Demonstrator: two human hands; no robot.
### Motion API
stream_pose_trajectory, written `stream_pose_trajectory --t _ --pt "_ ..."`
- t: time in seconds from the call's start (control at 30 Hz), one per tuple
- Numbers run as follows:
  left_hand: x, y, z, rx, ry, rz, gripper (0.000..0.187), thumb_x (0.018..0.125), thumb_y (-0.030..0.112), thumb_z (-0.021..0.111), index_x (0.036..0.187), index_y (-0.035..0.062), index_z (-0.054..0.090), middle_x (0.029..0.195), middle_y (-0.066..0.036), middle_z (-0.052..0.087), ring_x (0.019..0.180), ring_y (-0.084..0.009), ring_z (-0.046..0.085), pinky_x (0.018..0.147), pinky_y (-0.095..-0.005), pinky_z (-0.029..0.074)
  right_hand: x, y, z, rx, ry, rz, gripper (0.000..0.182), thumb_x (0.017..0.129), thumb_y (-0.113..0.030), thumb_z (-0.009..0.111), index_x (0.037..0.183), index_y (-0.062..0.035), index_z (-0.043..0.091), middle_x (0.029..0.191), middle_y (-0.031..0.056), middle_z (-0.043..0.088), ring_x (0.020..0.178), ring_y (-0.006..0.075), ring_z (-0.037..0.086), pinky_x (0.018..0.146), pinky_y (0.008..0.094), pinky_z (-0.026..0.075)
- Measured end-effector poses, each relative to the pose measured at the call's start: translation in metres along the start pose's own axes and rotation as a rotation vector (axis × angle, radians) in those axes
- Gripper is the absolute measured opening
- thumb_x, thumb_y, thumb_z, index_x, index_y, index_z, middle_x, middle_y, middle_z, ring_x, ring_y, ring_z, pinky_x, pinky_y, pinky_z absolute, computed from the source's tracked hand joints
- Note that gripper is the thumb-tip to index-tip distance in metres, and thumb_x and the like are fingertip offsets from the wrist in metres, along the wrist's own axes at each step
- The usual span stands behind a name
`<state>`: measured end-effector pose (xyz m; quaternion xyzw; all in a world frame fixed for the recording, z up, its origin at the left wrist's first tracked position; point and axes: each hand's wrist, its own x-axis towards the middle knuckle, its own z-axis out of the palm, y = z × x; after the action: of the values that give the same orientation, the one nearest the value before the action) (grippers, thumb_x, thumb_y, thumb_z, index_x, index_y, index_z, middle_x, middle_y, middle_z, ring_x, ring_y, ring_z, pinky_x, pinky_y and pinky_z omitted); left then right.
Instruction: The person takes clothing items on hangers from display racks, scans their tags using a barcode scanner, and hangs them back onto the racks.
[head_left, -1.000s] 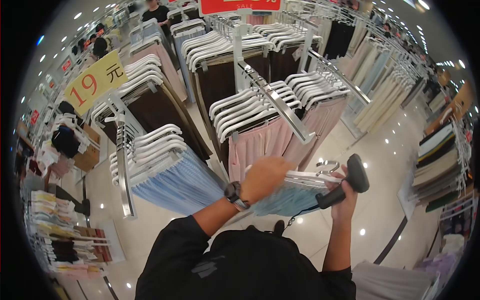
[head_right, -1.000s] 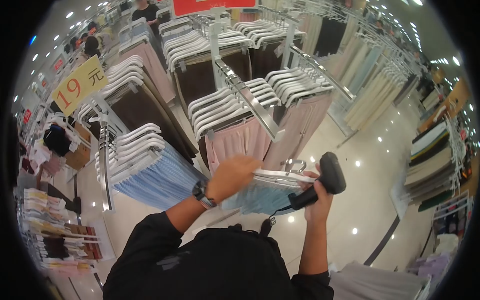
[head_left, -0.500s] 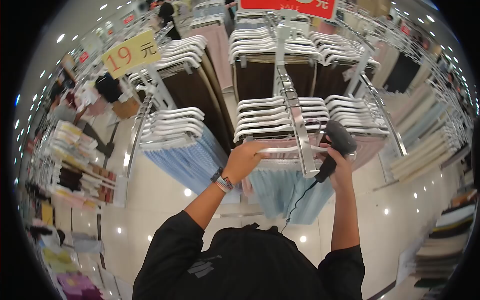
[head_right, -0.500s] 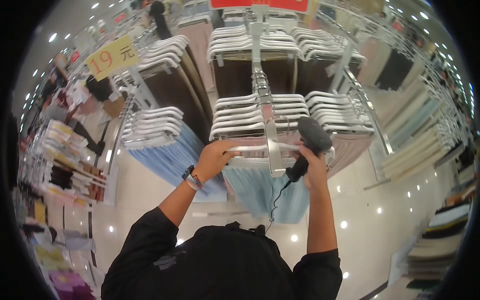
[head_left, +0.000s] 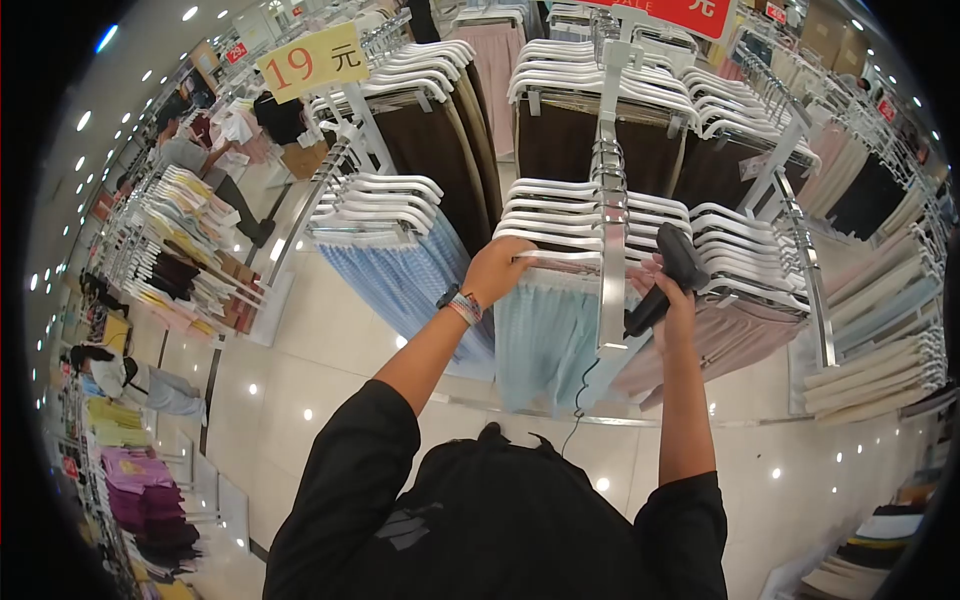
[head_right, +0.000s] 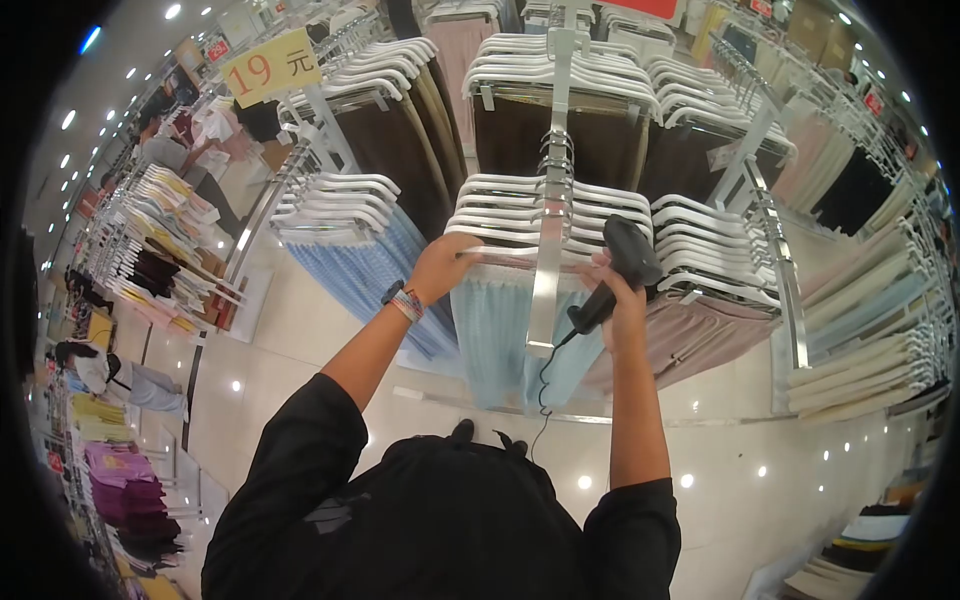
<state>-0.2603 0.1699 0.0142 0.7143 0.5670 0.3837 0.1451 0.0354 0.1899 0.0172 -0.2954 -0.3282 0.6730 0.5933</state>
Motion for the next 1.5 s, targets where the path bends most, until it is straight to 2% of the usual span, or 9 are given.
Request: stream_pose_trajectory --t 0.2,0.6,0.67,0.87,1.07,1.1,1.2,1.3,1.5 --pt "0.014 -0.007 0.004 0.118 0.009 0.031 0.02 0.084 0.014 0.062 0.099 0.0025 0.068 0.103 -0.014 0.067 0.1 -0.0313 0.061 0.088 -0.0372 0.047 -0.03 0.008 -0.017 -0.028 0.02 -0.041 0.035 0.083 0.001 0.059 0.117 0.0035 0.051 0.107 0.0137 0.058 0.1 0.0311 0.062 0.093 0.0426 0.049" --pt "-0.008 -0.017 -0.027 -0.066 -0.014 0.025 0.031 0.084 0.016 0.067 0.112 0.0027 0.063 0.116 -0.014 0.062 0.109 -0.0312 0.057 0.094 -0.0359 0.045 -0.182 0.093 -0.066 -0.085 0.236 0.284 0.038 0.08 -0.006 0.058 0.116 0.0013 0.051 0.091 0.0142 0.062 0.083 0.0274 0.064 0.082 0.0405 0.051" --pt "-0.019 -0.036 -0.036 -0.054 0.079 0.088 0.033 0.086 0.015 0.066 0.116 0.0059 0.061 0.115 -0.012 0.061 0.104 -0.0263 0.06 0.088 -0.0338 0.048 -0.186 0.099 -0.055 -0.118 0.245 0.25 0.039 0.08 -0.006 0.059 0.117 0.0008 0.05 0.091 0.0136 0.062 0.083 0.0269 0.063 0.081 0.0399 0.051" --pt "-0.072 -0.147 -0.112 0.014 0.317 -0.125 0.021 0.088 0.012 0.061 0.108 0.0036 0.063 0.11 -0.012 0.061 0.1 -0.0272 0.06 0.08 -0.0339 0.052 -0.182 0.13 -0.008 -0.157 0.305 0.125 0.04 0.081 -0.003 0.06 0.119 0.0015 0.049 0.091 0.0128 0.062 0.082 0.0255 0.062 0.081 0.039 0.05" --pt "-0.085 -0.284 -0.222 0.56 0.7 -0.064 0.04 0.084 0.012 0.062 0.122 0.0016 0.054 0.117 -0.02 0.055 0.112 -0.0377 0.05 0.097 -0.0441 0.039 -0.18 0.182 0.068 -0.157 0.34 0.095 0.037 0.082 -0.002 0.058 0.118 0.0014 0.05 0.089 0.012 0.061 0.081 0.0247 0.061 0.079 0.0383 0.05" --pt "-0.073 -0.256 -0.252 0.511 0.637 -0.023 0.053 0.081 0.017 0.067 0.128 0.0021 0.049 0.119 -0.022 0.053 0.116 -0.0374 0.048 0.096 -0.0436 0.039 -0.18 0.191 0.083 -0.172 0.341 0.109 0.036 0.082 -0.002 0.058 0.117 0.0013 0.05 0.088 0.0118 0.061 0.08 0.0244 0.061 0.078 0.0381 0.05" --pt "-0.061 -0.292 -0.288 0.829 0.409 0.034 0.04 0.078 0.02 0.071 0.114 0.0074 0.061 0.116 -0.013 0.057 0.11 -0.0309 0.052 0.096 -0.0432 0.039 -0.179 0.212 0.12 -0.155 0.297 0.103 0.033 0.084 0.002 0.059 0.116 0.0031 0.053 0.089 0.0112 0.064 0.079 0.0228 0.063 0.076 0.0351 0.051" --pt "-0.058 -0.286 -0.3 0.57 0.337 0.215 0.027 0.074 0.013 0.074 0.099 0.0078 0.064 0.101 -0.009 0.06 0.098 -0.0296 0.056 0.086 -0.0423 0.043 -0.181 0.226 0.152 -0.202 0.305 0.097 0.028 0.083 0.002 0.06 0.111 0.0027 0.056 0.088 0.0101 0.064 0.079 0.0218 0.064 0.076 0.0339 0.05" --pt "-0.053 -0.28 -0.302 0.594 0.228 0.281 0.018 0.073 0.011 0.07 0.088 0.0077 0.061 0.084 -0.007 0.06 0.08 -0.0283 0.058 0.071 -0.0412 0.046 -0.202 0.24 0.191 -0.262 0.343 0.077 0.028 0.083 0.003 0.059 0.11 0.0025 0.056 0.088 0.0108 0.063 0.079 0.0218 0.063 0.076 0.0337 0.05"
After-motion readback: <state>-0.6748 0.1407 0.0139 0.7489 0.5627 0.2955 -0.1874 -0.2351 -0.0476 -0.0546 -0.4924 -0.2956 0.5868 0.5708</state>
